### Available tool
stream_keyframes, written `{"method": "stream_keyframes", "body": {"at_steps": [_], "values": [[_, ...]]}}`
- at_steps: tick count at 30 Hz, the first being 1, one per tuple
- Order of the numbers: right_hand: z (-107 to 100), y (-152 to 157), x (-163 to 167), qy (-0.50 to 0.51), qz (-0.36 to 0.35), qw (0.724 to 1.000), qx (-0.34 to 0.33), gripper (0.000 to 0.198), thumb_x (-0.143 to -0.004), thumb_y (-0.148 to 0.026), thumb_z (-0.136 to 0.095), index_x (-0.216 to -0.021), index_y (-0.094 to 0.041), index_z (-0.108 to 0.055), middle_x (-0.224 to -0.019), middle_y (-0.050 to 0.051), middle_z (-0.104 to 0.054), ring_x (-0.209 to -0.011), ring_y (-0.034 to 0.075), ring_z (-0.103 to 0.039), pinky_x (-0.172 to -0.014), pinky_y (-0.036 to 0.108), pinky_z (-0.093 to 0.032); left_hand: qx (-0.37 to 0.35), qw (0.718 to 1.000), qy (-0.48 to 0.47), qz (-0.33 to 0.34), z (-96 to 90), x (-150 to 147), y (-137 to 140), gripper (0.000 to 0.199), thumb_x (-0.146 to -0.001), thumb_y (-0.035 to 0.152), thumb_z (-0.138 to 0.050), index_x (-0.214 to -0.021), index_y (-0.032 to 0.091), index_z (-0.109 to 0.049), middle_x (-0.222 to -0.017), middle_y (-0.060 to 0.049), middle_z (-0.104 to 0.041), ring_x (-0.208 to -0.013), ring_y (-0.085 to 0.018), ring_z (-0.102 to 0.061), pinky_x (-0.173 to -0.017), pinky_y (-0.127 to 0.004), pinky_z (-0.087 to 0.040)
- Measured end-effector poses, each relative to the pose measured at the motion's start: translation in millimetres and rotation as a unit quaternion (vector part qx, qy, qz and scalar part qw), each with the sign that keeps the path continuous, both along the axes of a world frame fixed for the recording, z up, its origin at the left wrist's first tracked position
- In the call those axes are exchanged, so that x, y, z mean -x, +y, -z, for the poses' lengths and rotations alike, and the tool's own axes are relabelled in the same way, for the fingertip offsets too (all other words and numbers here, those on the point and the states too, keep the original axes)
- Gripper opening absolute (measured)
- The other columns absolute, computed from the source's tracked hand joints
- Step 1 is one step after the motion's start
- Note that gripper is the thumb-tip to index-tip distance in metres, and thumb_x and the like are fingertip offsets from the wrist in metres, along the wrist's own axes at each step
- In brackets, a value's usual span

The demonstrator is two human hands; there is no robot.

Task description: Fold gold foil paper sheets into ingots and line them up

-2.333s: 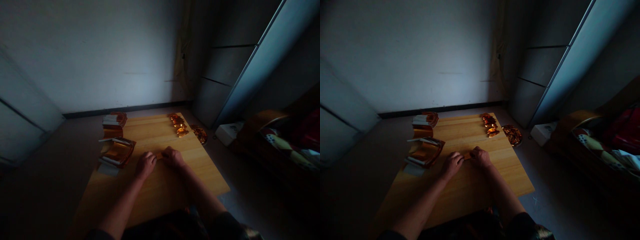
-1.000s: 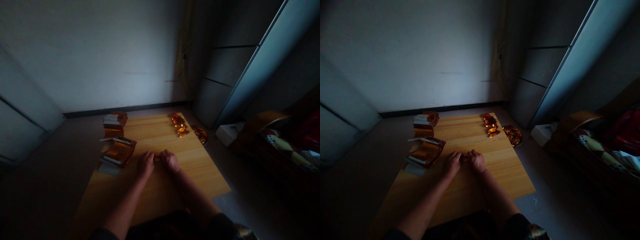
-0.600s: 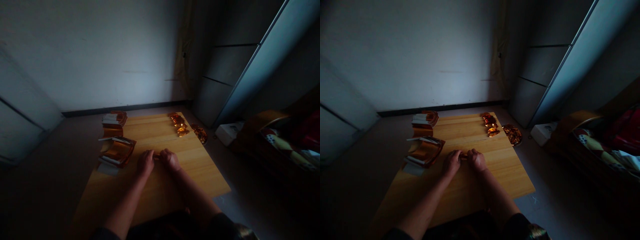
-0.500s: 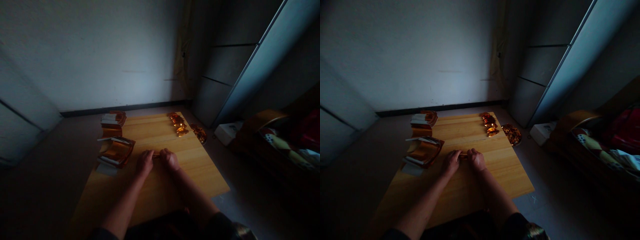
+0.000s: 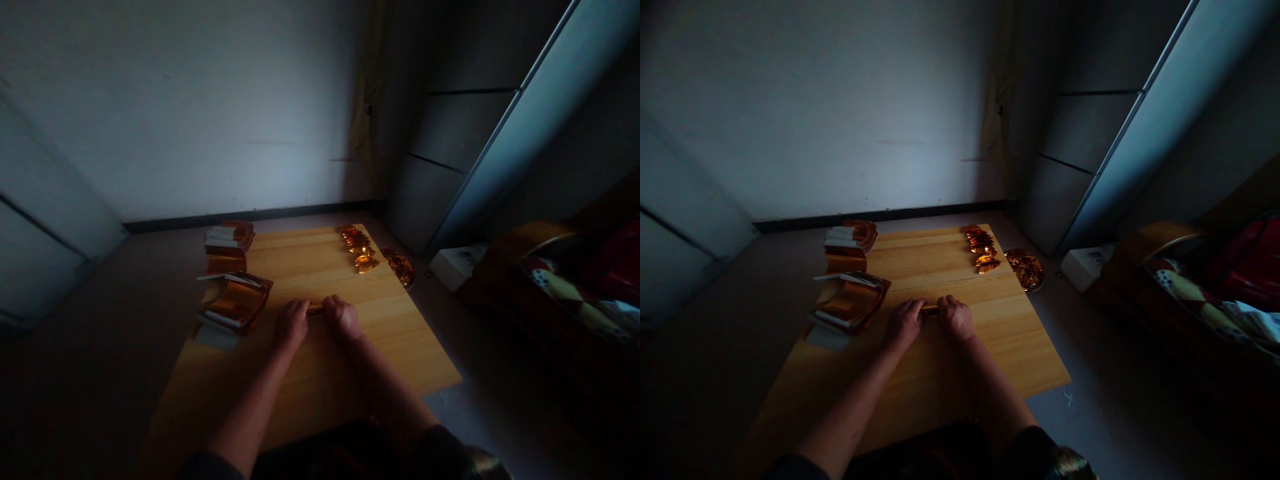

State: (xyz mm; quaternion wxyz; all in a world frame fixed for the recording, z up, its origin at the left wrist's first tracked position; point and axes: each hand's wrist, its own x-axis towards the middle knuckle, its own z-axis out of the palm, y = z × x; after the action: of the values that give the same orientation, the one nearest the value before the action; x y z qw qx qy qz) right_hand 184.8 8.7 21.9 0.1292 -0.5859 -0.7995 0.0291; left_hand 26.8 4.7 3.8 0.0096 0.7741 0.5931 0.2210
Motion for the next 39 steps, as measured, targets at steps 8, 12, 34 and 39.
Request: {"method": "stream_keyframes", "body": {"at_steps": [8,12,34,39], "values": [[0.6,-0.3,-3.3,0.032,0.011,0.999,-0.019,0.016,-0.09,-0.019,-0.044,-0.085,-0.021,-0.059,-0.082,0.002,-0.062,-0.062,0.011,-0.054,-0.053,0.021,-0.031,-0.003,0.996,-0.093,-0.004,-2.8,5.1,-7.7,0.028,-0.076,0.009,-0.049,-0.1,0.019,-0.06,-0.094,-0.006,-0.065,-0.091,-0.019,-0.059,-0.084,-0.032,-0.048],[-0.7,0.3,-3.6,0.039,0.015,0.999,-0.013,0.018,-0.09,-0.019,-0.043,-0.085,-0.021,-0.06,-0.083,0.002,-0.062,-0.062,0.011,-0.055,-0.054,0.021,-0.032,-0.01,0.993,-0.116,-0.005,-0.5,6.3,-7.4,0.028,-0.076,0.007,-0.047,-0.097,0.019,-0.061,-0.092,-0.005,-0.067,-0.089,-0.017,-0.061,-0.084,-0.03,-0.049],[6.8,4.4,-19.5,0.09,-0.007,0.995,-0.035,0.017,-0.089,-0.019,-0.047,-0.081,-0.019,-0.063,-0.084,0.002,-0.06,-0.064,0.009,-0.053,-0.056,0.019,-0.032,-0.01,0.995,-0.103,0.001,3.0,6.0,-5.2,0.03,-0.077,0.008,-0.048,-0.101,0.019,-0.062,-0.094,-0.006,-0.068,-0.087,-0.017,-0.062,-0.082,-0.03,-0.05],[9.4,6.2,-18.2,0.075,-0.005,0.996,-0.042,0.018,-0.09,-0.02,-0.046,-0.086,-0.02,-0.063,-0.085,0.002,-0.06,-0.062,0.009,-0.052,-0.054,0.019,-0.03,-0.014,0.995,-0.103,0.006,5.0,6.9,-4.5,0.031,-0.076,0.009,-0.048,-0.102,0.019,-0.062,-0.093,-0.006,-0.068,-0.085,-0.017,-0.062,-0.08,-0.03,-0.05]]}}
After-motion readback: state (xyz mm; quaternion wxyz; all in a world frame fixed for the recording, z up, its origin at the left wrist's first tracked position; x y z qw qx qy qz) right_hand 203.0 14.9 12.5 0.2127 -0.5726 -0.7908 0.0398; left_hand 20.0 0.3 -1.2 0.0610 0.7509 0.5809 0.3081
